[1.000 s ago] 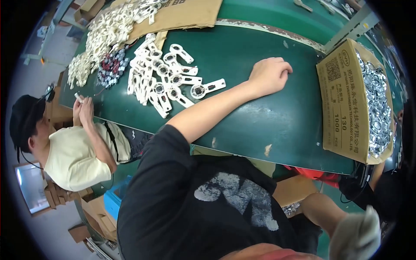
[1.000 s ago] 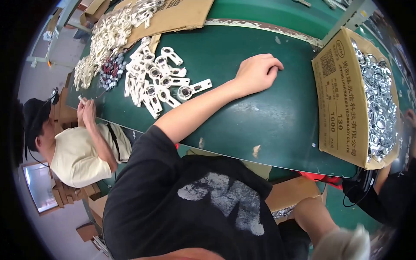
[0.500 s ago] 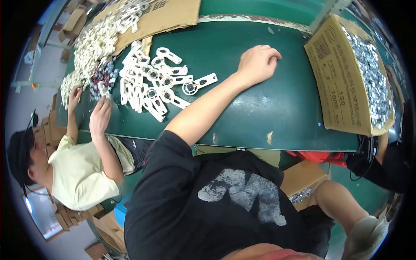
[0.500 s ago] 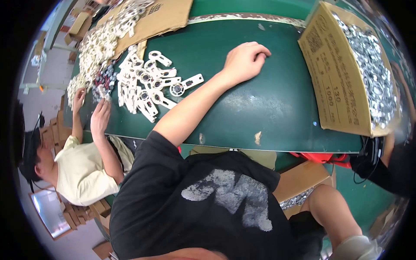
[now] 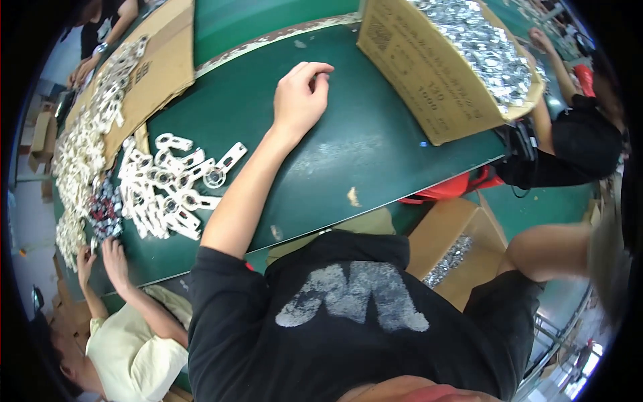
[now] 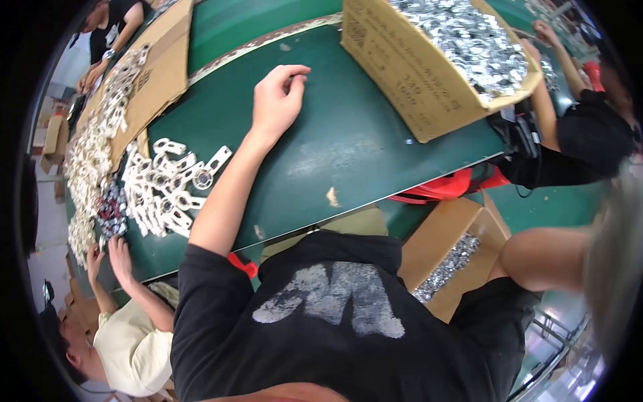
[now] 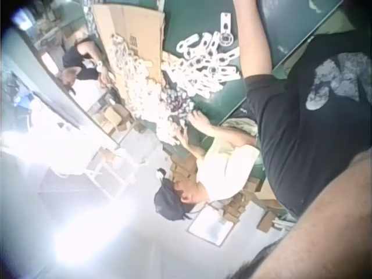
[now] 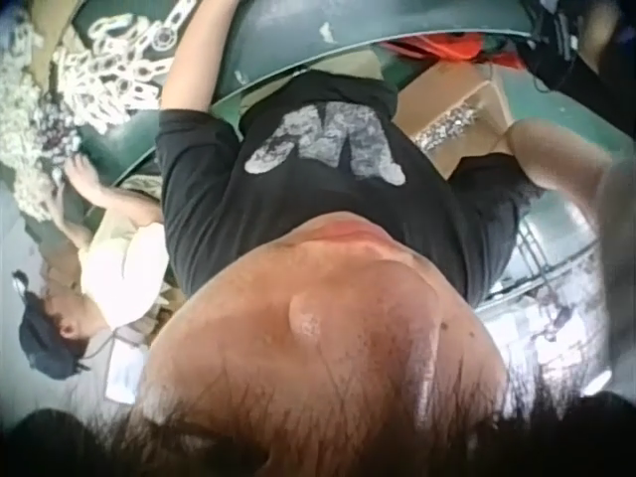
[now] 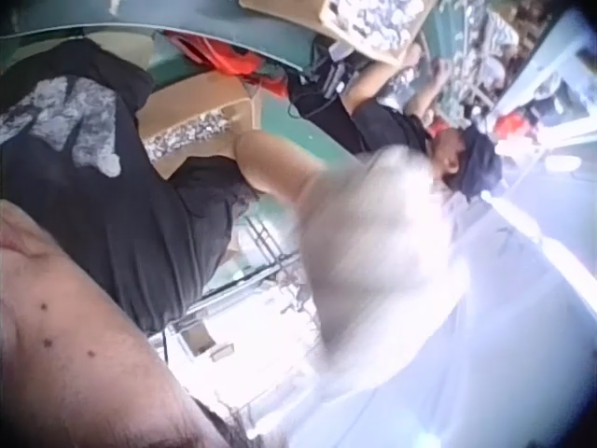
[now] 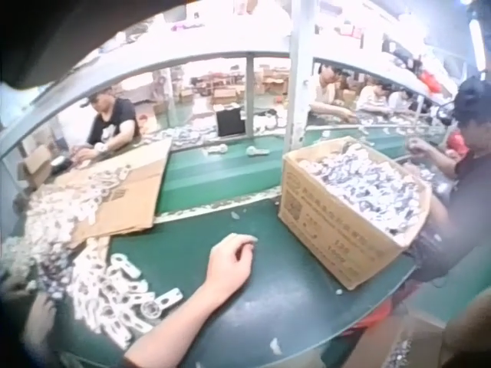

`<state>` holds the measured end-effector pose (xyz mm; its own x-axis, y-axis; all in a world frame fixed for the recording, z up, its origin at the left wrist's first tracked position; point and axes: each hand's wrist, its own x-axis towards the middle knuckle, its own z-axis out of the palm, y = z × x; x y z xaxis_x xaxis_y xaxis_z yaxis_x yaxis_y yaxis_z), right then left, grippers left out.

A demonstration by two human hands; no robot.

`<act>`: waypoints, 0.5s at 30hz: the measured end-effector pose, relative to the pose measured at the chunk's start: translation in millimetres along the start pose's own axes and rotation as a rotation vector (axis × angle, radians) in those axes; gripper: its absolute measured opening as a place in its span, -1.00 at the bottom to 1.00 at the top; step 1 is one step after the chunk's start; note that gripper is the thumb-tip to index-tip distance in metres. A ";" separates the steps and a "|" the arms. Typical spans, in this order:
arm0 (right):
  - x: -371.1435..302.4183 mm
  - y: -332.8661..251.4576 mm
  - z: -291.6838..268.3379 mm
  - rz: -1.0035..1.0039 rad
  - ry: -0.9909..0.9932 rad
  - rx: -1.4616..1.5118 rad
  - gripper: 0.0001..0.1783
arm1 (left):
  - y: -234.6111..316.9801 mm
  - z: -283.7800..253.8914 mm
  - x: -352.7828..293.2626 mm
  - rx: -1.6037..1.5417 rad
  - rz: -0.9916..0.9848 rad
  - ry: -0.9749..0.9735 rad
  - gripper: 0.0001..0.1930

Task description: The person assembles small electronic components by hand, fitting metallic rings onto plastic housings on a production line.

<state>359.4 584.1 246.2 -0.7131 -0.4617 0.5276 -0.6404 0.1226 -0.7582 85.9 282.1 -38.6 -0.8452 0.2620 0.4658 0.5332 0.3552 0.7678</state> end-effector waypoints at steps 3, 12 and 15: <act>26.1 83.5 -75.0 0.172 0.058 -1.246 -0.56 | 46.3 5.5 8.6 -0.089 0.221 0.042 -0.86; 30.8 237.5 -134.2 0.701 0.183 -1.205 -0.32 | 134.5 70.8 60.6 0.001 0.769 0.017 -0.77; 20.7 256.0 -141.2 0.744 0.097 -1.390 -0.26 | 143.6 82.9 60.0 0.029 0.750 -0.019 -0.75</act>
<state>140.4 730.0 117.1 -0.9543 0.1155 0.2757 0.1350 0.9895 0.0525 114.7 423.2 63.2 -0.2539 0.4585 0.8517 0.9669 0.0988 0.2351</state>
